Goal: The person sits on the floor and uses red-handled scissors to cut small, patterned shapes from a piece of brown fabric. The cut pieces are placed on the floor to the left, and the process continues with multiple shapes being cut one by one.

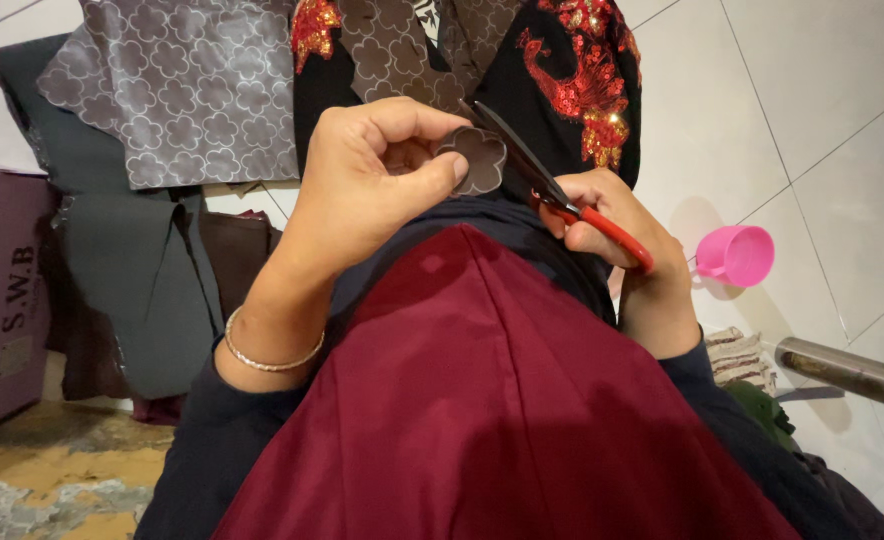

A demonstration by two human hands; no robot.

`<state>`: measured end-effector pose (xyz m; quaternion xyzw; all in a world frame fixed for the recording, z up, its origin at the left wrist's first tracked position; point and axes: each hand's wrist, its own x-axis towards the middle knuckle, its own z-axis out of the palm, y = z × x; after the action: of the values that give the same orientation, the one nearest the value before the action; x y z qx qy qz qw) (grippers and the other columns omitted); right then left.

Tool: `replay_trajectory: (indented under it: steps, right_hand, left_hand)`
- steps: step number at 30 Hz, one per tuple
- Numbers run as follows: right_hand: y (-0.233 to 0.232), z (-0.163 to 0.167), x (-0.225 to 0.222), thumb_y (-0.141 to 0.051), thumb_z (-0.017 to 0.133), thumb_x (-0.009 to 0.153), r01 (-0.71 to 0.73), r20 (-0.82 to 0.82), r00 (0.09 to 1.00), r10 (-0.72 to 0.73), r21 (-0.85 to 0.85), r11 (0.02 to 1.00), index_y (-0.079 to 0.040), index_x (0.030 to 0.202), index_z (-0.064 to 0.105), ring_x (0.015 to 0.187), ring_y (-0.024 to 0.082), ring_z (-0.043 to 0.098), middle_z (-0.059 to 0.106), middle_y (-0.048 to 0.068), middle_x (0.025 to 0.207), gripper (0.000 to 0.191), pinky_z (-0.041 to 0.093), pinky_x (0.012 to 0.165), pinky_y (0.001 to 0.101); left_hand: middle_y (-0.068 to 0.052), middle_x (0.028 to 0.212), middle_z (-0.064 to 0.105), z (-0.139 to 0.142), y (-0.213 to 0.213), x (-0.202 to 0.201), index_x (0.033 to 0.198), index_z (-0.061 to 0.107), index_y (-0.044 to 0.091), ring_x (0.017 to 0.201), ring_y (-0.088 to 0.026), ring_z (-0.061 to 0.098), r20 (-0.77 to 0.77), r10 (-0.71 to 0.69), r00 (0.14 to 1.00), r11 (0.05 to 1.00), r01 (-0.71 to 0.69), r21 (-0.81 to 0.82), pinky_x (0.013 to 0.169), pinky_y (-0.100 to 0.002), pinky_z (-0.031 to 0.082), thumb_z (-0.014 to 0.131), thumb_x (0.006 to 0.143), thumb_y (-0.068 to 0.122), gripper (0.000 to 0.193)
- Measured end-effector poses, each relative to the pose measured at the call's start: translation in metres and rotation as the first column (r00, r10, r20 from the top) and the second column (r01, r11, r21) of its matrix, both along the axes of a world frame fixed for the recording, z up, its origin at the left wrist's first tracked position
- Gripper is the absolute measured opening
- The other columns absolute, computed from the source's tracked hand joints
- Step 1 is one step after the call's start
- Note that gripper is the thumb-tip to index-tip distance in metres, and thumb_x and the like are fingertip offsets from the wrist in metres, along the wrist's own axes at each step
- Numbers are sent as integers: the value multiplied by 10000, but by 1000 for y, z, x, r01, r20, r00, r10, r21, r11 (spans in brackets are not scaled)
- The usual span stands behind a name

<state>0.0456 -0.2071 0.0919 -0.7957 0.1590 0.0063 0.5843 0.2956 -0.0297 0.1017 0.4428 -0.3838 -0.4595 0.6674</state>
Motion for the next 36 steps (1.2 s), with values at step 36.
replay_trajectory:
  steps: [36]
  right_hand:
    - [-18, 25, 17, -749, 686, 837, 171, 65, 985, -159, -302, 938, -19, 874, 686, 681, 87, 541, 533, -7, 736, 731, 409, 605, 255]
  left_hand:
    - [-5, 1009, 721, 18, -53, 20, 1190, 706, 7, 856, -27, 665, -57, 161, 985, 983, -165, -86, 738, -204, 594, 664, 1012, 23, 184]
